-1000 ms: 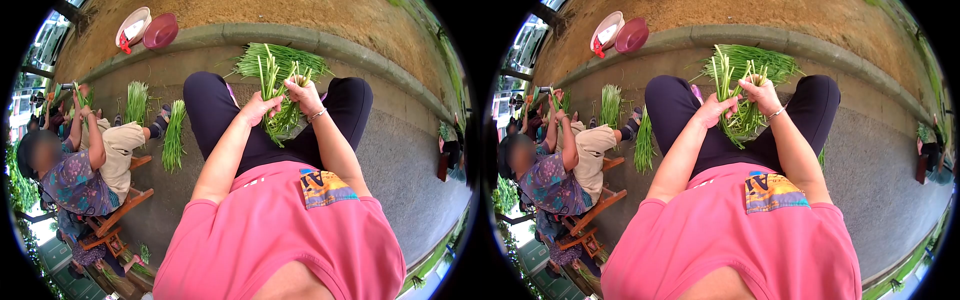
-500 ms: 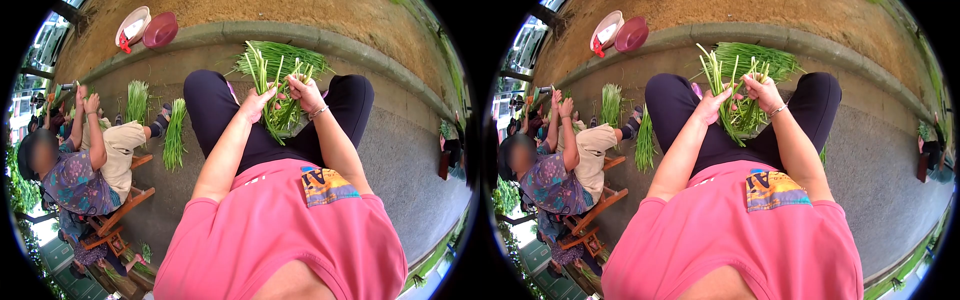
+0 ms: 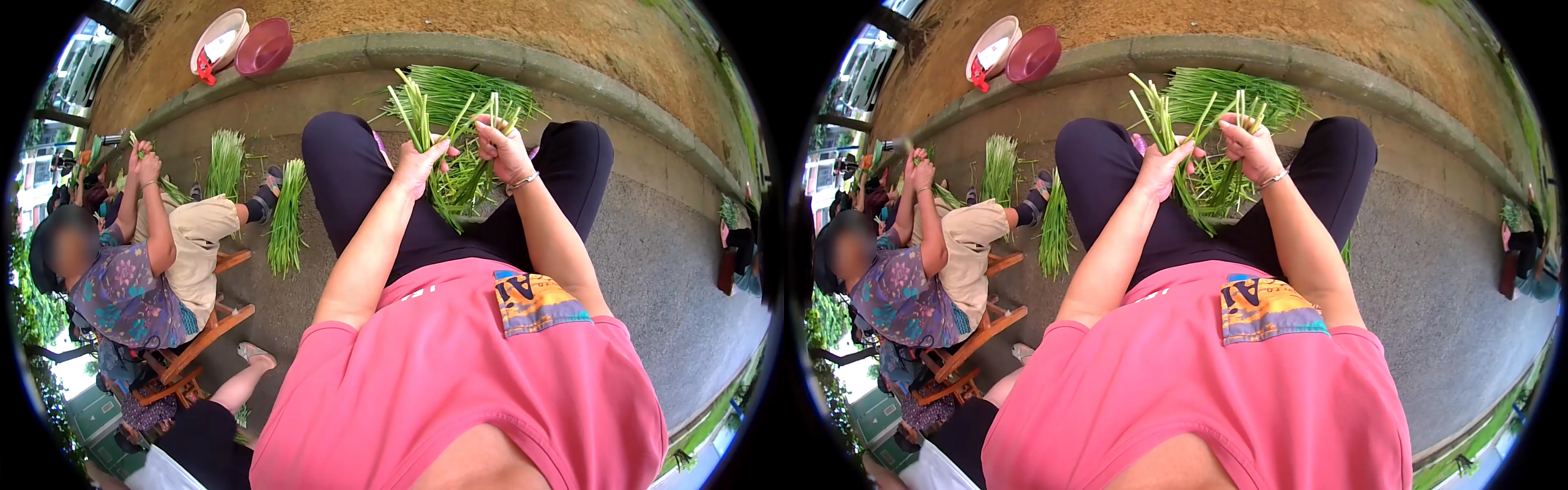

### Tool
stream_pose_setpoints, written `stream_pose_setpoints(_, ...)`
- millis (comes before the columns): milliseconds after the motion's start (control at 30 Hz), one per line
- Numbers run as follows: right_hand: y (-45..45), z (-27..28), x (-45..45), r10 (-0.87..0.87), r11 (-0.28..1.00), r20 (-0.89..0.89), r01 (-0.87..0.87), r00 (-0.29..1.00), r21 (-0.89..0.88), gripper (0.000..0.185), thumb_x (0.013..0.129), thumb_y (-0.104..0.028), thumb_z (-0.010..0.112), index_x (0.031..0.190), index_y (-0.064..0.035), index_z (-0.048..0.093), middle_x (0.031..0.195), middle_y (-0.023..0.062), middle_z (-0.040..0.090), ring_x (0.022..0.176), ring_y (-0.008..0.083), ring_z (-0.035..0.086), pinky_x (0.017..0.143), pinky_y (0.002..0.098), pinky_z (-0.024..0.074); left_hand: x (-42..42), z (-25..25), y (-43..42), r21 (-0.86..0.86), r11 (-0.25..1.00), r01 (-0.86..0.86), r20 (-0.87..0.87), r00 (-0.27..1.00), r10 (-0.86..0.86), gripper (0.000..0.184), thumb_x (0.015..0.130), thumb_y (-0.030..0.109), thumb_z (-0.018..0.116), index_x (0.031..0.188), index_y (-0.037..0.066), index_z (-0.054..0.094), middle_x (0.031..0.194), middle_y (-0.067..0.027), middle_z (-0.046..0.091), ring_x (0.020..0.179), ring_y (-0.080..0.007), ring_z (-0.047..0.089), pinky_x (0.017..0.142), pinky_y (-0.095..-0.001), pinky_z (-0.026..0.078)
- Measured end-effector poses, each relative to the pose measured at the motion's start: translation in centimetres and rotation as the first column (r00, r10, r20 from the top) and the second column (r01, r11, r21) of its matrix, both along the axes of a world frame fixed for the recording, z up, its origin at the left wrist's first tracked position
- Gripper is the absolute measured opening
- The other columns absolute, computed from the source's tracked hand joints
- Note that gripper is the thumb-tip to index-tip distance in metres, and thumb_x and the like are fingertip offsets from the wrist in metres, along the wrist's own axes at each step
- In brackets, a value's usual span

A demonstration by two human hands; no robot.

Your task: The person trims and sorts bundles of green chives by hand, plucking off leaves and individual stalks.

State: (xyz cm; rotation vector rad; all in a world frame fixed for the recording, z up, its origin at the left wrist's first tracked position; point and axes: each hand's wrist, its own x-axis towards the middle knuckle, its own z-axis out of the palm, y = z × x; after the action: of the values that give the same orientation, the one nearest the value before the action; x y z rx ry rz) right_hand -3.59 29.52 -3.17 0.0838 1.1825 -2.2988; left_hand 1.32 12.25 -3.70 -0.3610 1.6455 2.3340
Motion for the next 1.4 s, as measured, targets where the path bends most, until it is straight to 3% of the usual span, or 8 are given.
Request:
stream_pose_setpoints(100, -0.4, -0.4, 0.2, -0.157, 0.987, 0.009, 0.157, 0.987, 0.025, 0.009, 0.078, -0.006, 0.061, 0.085, -0.0054, 0.055, 0.059, -0.0046, 0.045, 0.041, 0.0028, 0.032, 0.039, 0.0189, 0.0256, 0.0, 0.1, 0.1, -0.008, 0.998, -0.056, -0.017, 0.998, 0.056, 0.018, 0.083, 0.015, 0.057, 0.092, 0.000, 0.057, 0.076, -0.0078, 0.061, 0.055, -0.0100, 0.051, 0.051, -0.0218, 0.042)
stream_pose_setpoints(167, -1.2, -0.1, 0.6, -0.332, 0.915, -0.191, 0.364, 0.924, 0.172, 0.015, 0.073, -0.001, 0.065, 0.080, -0.0071, 0.053, 0.058, -0.0066, 0.045, 0.041, 0.0020, 0.035, 0.038, 0.0197, 0.0276, 0.0, 0.2, 0.1, -0.009, 0.995, -0.098, 0.002, 0.995, 0.098, 0.018, 0.083, 0.014, 0.057, 0.093, -0.001, 0.058, 0.076, -0.0078, 0.061, 0.054, -0.0097, 0.050, 0.050, -0.0215, 0.042)
stream_pose_setpoints(233, -1.5, 0.2, 0.7, -0.312, 0.894, -0.259, 0.375, 0.914, 0.247, 0.020, 0.073, 0.001, 0.065, 0.087, -0.0074, 0.053, 0.057, -0.0082, 0.041, 0.045, 0.0004, 0.033, 0.041, 0.0182, 0.0270, -0.1, 0.3, 0.1, -0.023, 0.994, -0.105, 0.004, 0.994, 0.105, 0.017, 0.083, 0.013, 0.057, 0.092, -0.001, 0.058, 0.076, -0.0077, 0.061, 0.053, -0.0094, 0.050, 0.049, -0.0211, 0.041)
stream_pose_setpoints(300, -1.7, 0.2, 0.7, -0.123, 0.818, -0.600, 0.423, 0.790, 0.390, 0.021, 0.072, -0.006, 0.068, 0.090, -0.0075, 0.056, 0.057, -0.0084, 0.043, 0.049, 0.0008, 0.036, 0.044, 0.0175, 0.0317, -0.1, 0.3, 0.0, -0.037, 0.993, -0.112, 0.006, 0.994, 0.113, 0.017, 0.083, 0.013, 0.057, 0.092, -0.001, 0.058, 0.076, -0.0076, 0.061, 0.053, -0.0092, 0.049, 0.049, -0.0208, 0.041)
stream_pose_setpoints(567, -1.3, -0.2, 0.3, 0.132, 0.663, -0.693, 0.457, 0.709, 0.593, 0.013, 0.076, -0.013, 0.065, 0.085, -0.0045, 0.062, 0.067, 0.0069, 0.062, 0.059, 0.0080, 0.054, 0.055, 0.0246, 0.0444, -0.1, 0.6, 0.3, -0.129, 0.989, -0.074, -0.035, 0.997, 0.070, 0.015, 0.080, 0.010, 0.060, 0.089, -0.002, 0.061, 0.072, -0.0084, 0.062, 0.051, -0.0076, 0.048, 0.046, -0.0199, 0.037)
stream_pose_setpoints(800, -1.2, -0.5, 0.2, 0.147, 0.626, -0.697, 0.480, 0.702, 0.615, 0.012, 0.077, -0.014, 0.064, 0.081, -0.0035, 0.060, 0.064, 0.0093, 0.060, 0.055, 0.0118, 0.055, 0.054, 0.0265, 0.0441, -0.2, 0.5, 0.6, -0.149, 0.987, -0.066, -0.068, 0.996, 0.056, 0.014, 0.077, 0.009, 0.063, 0.087, 0.000, 0.062, 0.069, -0.0061, 0.062, 0.050, -0.0057, 0.047, 0.044, -0.0182, 0.035)
stream_pose_setpoints(1000, -1.1, -1.1, -0.2, -0.142, 0.731, -0.619, 0.503, 0.772, 0.460, 0.007, 0.081, -0.011, 0.061, 0.079, -0.0049, 0.059, 0.061, -0.0067, 0.049, 0.056, 0.0018, 0.039, 0.049, 0.0190, 0.0351, -0.3, 0.2, 0.7, -0.310, 0.941, -0.137, -0.038, 0.991, 0.132, 0.011, 0.075, 0.009, 0.065, 0.083, 0.002, 0.062, 0.064, -0.0038, 0.061, 0.047, -0.0046, 0.046, 0.042, -0.0178, 0.033)
stream_pose_setpoints(1400, 1.0, -1.8, -1.8, -0.468, 0.709, -0.302, 0.557, 0.830, 0.432, 0.014, 0.080, -0.019, 0.063, 0.080, -0.0054, 0.060, 0.062, -0.0052, 0.050, 0.048, 0.0022, 0.041, 0.042, 0.0194, 0.0350, -0.6, -0.1, 0.4, -0.197, 0.950, -0.241, -0.008, 0.970, 0.244, 0.008, 0.077, 0.006, 0.062, 0.082, 0.001, 0.059, 0.065, -0.0052, 0.060, 0.046, -0.0055, 0.045, 0.042, -0.0182, 0.033)
